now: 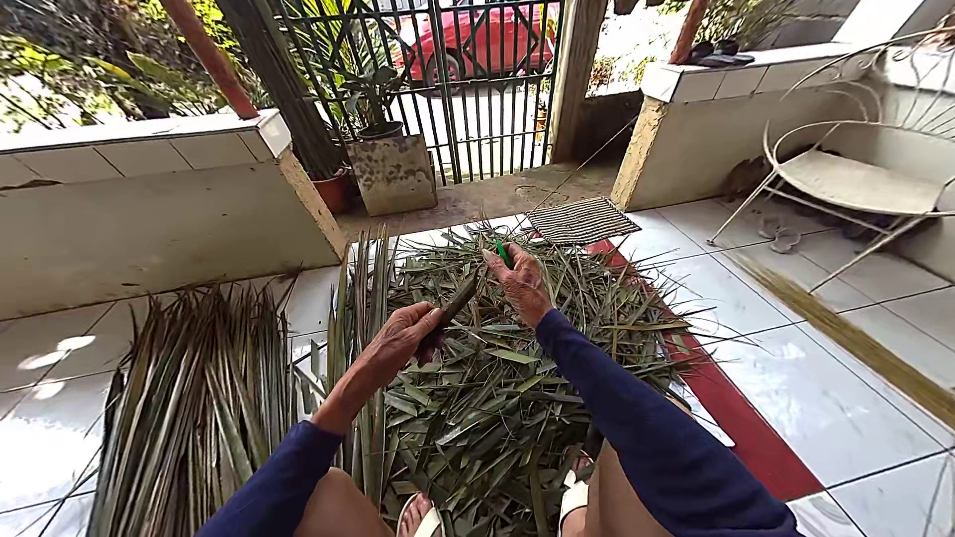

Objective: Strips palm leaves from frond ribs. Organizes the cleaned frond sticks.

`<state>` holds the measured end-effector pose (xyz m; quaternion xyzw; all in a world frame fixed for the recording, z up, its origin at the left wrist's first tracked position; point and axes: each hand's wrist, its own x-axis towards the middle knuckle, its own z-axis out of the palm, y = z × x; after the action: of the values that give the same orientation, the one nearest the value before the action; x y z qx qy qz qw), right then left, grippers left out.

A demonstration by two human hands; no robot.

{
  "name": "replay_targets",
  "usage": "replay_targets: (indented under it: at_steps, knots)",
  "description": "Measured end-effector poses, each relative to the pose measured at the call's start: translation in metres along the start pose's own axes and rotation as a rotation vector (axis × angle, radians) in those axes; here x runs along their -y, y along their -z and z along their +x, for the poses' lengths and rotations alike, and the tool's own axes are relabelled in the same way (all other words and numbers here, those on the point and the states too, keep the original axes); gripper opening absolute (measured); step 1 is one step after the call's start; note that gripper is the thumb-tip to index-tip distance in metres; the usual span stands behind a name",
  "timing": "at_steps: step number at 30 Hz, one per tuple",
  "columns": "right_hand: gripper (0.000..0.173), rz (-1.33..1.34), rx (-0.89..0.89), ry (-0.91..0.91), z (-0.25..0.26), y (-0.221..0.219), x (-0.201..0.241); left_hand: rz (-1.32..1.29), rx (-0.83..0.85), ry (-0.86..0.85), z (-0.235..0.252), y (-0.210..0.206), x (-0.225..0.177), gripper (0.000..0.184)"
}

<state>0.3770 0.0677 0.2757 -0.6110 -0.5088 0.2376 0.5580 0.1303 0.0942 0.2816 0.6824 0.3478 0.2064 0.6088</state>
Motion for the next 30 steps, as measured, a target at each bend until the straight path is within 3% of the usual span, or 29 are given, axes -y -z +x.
replay_targets:
  at_steps: [4,11,30]
  knots:
    - [0.044,-0.021,0.108,0.049,-0.013,-0.008,0.002,-0.074,-0.17,-0.042,0.01,-0.004,-0.001,0.028]
    - [0.039,-0.047,0.305,0.125,-0.034,-0.038,0.008,-0.25,-0.342,-0.138,0.016,-0.002,-0.01,0.026]
    - [0.035,-0.109,0.36,0.26,-0.034,-0.038,0.017,-0.647,-0.085,-0.029,-0.002,0.01,-0.015,0.025]
